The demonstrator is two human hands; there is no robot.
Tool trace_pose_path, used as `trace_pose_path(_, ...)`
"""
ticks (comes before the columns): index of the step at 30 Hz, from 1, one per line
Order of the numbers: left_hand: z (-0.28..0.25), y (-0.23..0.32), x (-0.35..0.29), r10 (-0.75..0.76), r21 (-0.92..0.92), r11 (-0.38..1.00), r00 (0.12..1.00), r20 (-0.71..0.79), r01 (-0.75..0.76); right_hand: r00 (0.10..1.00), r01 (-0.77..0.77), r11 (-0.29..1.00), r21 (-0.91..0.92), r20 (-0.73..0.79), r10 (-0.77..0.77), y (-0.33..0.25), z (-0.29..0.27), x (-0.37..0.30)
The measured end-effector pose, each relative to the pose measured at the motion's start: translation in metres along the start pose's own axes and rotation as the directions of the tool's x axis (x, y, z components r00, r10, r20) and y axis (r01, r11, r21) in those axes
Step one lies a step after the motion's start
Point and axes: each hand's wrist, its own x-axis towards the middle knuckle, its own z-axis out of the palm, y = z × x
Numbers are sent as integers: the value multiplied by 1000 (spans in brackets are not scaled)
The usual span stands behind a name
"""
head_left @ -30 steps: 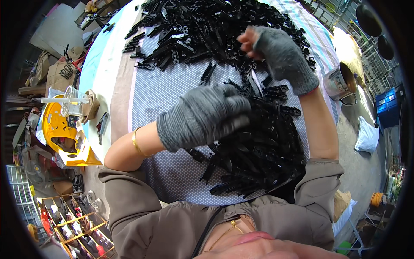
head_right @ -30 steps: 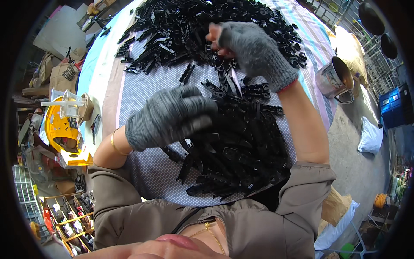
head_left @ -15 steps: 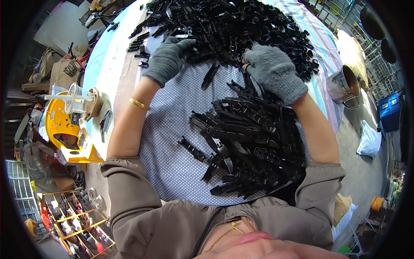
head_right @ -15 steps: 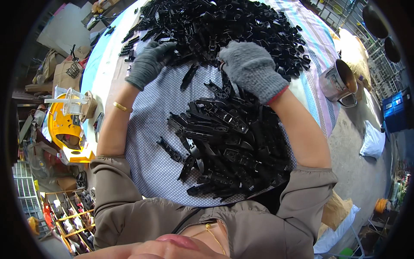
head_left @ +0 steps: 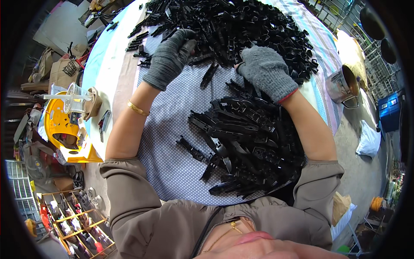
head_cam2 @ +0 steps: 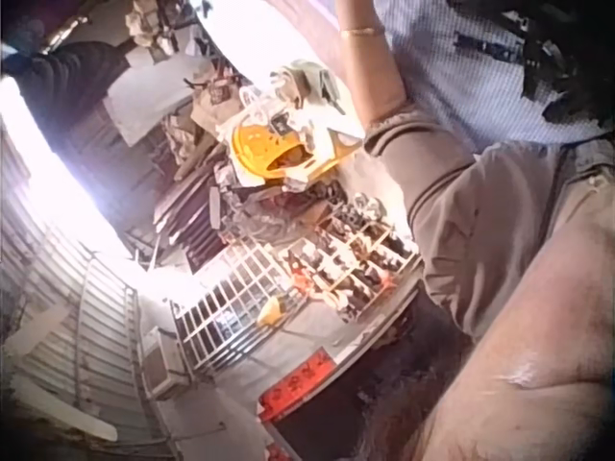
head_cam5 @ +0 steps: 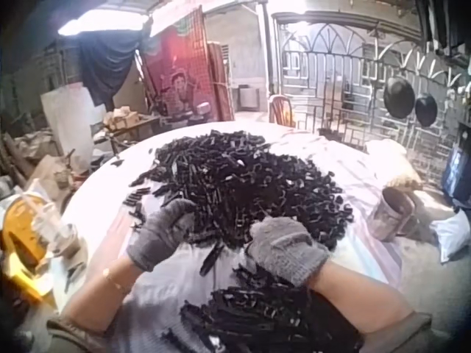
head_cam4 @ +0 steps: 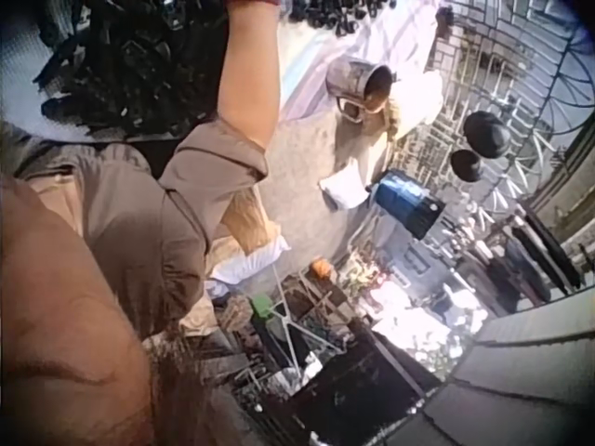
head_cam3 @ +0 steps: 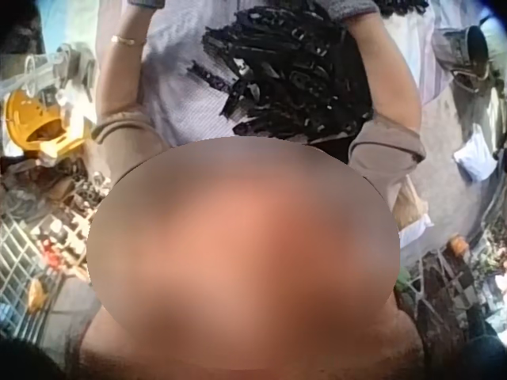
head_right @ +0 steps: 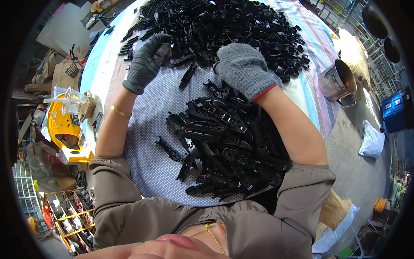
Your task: Sort and inspect small black plastic components on a table.
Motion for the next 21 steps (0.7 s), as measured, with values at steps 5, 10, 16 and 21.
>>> trace_pose_path(5,-2,36,-5,-264,-607,670,901,344,428,993,48,999,16,-110,-46,6,2,-10)
trace_pose_path(10,-6,53,-11,-171,-635,567,829,532,524,940,199,978,69,-294,-171,16,-11,-11)
trace_pose_path(16,-5,60,-12,-205,-506,707,828,521,494,921,386,690,612,-288,-261,16,-19,-18)
trace_pose_path(21,-9,66,-12,-202,-486,717,816,541,499,988,59,322,945,-8,-155,12,-20,-18)
